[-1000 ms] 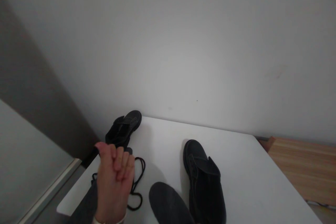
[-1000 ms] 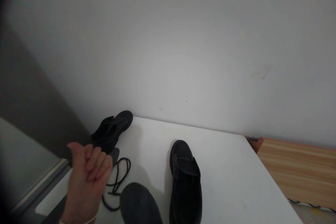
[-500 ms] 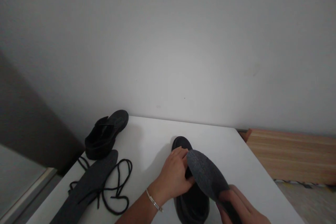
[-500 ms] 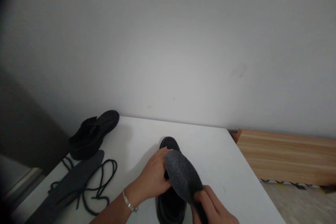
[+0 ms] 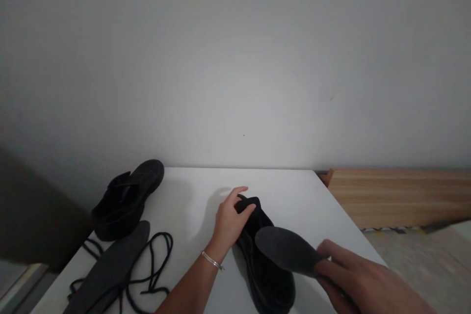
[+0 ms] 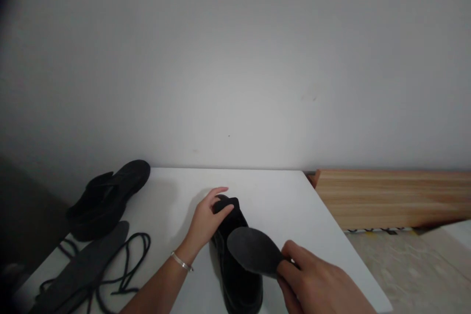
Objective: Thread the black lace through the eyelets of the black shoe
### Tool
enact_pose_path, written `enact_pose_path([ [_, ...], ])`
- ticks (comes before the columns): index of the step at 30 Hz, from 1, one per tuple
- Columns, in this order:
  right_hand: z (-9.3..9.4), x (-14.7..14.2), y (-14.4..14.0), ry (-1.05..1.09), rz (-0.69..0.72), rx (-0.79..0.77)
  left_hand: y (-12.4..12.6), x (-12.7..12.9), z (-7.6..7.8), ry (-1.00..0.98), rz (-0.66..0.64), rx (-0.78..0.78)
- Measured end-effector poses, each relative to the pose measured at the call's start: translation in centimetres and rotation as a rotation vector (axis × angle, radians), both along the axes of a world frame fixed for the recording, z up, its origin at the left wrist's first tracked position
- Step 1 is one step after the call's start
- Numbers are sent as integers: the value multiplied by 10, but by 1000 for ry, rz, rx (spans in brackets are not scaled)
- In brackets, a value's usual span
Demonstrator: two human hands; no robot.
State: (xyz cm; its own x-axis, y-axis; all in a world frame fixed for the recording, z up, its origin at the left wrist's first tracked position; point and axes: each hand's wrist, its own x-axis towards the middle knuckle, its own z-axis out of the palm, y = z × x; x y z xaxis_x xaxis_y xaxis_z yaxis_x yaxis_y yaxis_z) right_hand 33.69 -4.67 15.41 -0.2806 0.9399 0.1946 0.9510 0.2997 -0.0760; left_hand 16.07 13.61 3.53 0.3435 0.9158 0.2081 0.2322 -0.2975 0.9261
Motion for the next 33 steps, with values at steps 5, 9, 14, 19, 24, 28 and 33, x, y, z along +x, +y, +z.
enact_pose_path([
  [5, -2, -24, 10, -246, -19, -193, -2, -2, -6, -91, 0, 49],
  [9, 8, -55, 34, -301, -73, -472, -4, -4, -6, -111, -45, 82],
  [14, 10, -84, 61, -364, -134, -615, -5, -5, -7, -124, -37, 81],
  [19, -12, -91, 73, -307, -165, -585, -7, -4, -9, -120, -19, 43],
  [24, -44, -92, 82, -157, -274, -467, -8, -5, -8, -101, -12, -8],
  [28, -61, -95, 94, -124, -298, -451, -8, -5, -7, -94, -8, -22],
  [33, -67, -92, 106, -111, -314, -443, -9, -6, -6, -97, -20, -18],
])
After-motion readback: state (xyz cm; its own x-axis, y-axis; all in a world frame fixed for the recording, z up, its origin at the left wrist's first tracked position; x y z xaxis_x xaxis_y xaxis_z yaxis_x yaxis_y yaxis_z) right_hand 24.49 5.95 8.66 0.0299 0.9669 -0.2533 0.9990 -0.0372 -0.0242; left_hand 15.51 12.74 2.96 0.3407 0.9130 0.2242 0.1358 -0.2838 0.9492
